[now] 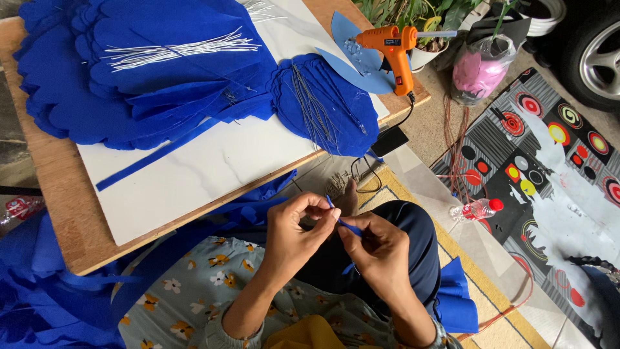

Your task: The person assembles blue fabric pieces by wrapping thin strips around wire stems and securing them with a hot glue gun. They repeatedly pick up strips, wrap them, apply glue, and place the finished pieces on the table.

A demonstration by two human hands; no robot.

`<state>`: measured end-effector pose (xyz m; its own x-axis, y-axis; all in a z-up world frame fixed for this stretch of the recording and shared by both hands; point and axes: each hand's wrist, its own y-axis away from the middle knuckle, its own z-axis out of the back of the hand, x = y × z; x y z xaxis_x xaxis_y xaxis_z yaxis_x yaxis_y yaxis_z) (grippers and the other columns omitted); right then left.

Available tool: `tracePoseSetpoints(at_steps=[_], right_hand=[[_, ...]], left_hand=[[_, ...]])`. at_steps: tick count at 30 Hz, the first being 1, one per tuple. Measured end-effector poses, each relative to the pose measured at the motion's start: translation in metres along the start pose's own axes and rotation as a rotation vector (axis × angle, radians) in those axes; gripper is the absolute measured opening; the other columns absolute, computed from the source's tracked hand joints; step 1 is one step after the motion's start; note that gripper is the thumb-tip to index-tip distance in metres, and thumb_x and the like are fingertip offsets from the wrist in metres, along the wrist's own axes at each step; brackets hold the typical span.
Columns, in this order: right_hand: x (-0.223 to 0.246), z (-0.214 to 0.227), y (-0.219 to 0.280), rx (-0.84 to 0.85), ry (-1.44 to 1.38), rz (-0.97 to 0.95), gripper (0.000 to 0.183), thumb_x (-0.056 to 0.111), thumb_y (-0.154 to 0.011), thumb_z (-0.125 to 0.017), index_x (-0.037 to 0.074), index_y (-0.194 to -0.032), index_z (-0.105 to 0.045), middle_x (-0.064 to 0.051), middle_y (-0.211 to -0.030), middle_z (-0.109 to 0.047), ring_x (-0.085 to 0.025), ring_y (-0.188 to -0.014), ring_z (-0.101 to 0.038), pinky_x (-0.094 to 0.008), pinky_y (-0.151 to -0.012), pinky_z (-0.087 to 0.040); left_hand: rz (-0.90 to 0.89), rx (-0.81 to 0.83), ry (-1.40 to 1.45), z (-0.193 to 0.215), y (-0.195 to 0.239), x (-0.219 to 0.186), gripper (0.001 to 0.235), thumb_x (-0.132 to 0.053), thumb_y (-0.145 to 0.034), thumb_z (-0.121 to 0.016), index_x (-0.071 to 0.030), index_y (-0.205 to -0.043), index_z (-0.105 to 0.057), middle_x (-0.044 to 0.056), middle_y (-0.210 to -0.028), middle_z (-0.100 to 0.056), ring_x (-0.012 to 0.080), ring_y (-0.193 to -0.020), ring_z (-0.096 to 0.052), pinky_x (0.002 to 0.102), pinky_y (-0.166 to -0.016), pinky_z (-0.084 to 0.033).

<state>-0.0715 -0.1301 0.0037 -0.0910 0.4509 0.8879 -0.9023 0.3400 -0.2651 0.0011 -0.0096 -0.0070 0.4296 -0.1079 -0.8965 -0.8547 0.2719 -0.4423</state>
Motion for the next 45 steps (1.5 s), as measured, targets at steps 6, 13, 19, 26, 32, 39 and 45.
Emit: tracePoseSetpoints(at_steps=[6, 13, 19, 26, 32, 39, 45], right_hand=[[-0.001, -0.008, 0.0, -0.131, 0.219, 0.197, 0.004, 0.011, -0.077, -0.064, 0.007, -0.077, -0.065, 0.002, -0.059, -0.053, -0.003, -0.043, -0.036, -0.019, -0.04, -0.029], [-0.013, 0.001, -0.012, 0.077, -0.293, -0.025, 0.012, 0.012, -0.081, -0.062, 0.007, -0.07, -0.059, 0.001, -0.064, -0.057, -0.004, -0.058, -0.045, -0.02, -0.055, -0.036], [-0.01, 0.004, -0.015, 0.138, -0.381, -0.091, 0.012, 0.011, -0.081, -0.061, 0.004, -0.071, -0.058, 0.002, -0.052, -0.044, -0.005, -0.046, -0.034, -0.02, -0.042, -0.027], [-0.007, 0.027, -0.021, 0.263, -0.024, -0.034, 0.011, 0.013, -0.08, -0.061, 0.004, -0.075, -0.066, 0.001, -0.068, -0.063, -0.005, -0.063, -0.053, -0.019, -0.058, -0.042], [-0.012, 0.052, -0.036, 0.457, 0.058, -0.022, 0.018, 0.021, -0.08, -0.06, 0.007, -0.072, -0.065, 0.001, -0.053, -0.056, -0.006, -0.047, -0.047, -0.02, -0.044, -0.038], [-0.049, 0.105, -0.094, 0.197, 0.308, 0.186, 0.023, 0.006, -0.08, -0.055, 0.005, -0.103, -0.058, -0.007, -0.111, -0.057, -0.017, -0.104, -0.057, -0.023, -0.075, -0.05], [-0.059, 0.075, -0.213, -0.17, 0.17, 0.154, 0.047, 0.027, -0.075, -0.066, 0.003, -0.112, -0.051, -0.009, -0.101, -0.057, -0.016, -0.089, -0.056, -0.026, -0.073, -0.05]], left_hand=[[-0.028, -0.064, -0.047, -0.005, 0.003, -0.005, 0.011, -0.011, -0.078, -0.065, -0.006, -0.074, -0.056, 0.002, -0.068, -0.058, 0.009, -0.059, -0.05, 0.022, -0.058, -0.045], [0.252, 0.189, 0.371, 0.0, -0.002, 0.018, 0.018, -0.016, -0.078, -0.063, -0.001, -0.087, -0.061, 0.009, -0.087, -0.066, 0.0131, -0.082, -0.063, 0.022, -0.073, -0.052], [0.206, 0.161, 0.262, 0.001, -0.003, 0.014, 0.014, -0.015, -0.077, -0.064, -0.001, -0.078, -0.062, 0.007, -0.076, -0.063, 0.0105, -0.07, -0.059, 0.02, -0.06, -0.049], [0.133, 0.097, 0.074, 0.008, -0.006, 0.016, 0.02, -0.025, -0.08, -0.058, -0.005, -0.076, -0.059, 0.002, -0.068, -0.061, 0.0081, -0.063, -0.054, 0.022, -0.059, -0.045], [0.101, 0.057, -0.034, 0.017, -0.004, 0.012, 0.016, -0.022, -0.081, -0.059, -0.006, -0.075, -0.059, -0.001, -0.066, -0.059, 0.0062, -0.06, -0.049, 0.021, -0.056, -0.043], [0.324, -0.086, 0.122, 0.028, -0.005, 0.016, 0.009, -0.007, -0.07, -0.071, -0.002, -0.072, -0.062, 0.002, -0.063, -0.059, 0.0068, -0.058, -0.048, 0.02, -0.056, -0.046], [0.256, -0.067, 0.149, 0.023, -0.007, 0.017, 0.01, -0.01, -0.071, -0.069, -0.002, -0.072, -0.063, 0.003, -0.063, -0.061, 0.0071, -0.059, -0.05, 0.02, -0.055, -0.047]])
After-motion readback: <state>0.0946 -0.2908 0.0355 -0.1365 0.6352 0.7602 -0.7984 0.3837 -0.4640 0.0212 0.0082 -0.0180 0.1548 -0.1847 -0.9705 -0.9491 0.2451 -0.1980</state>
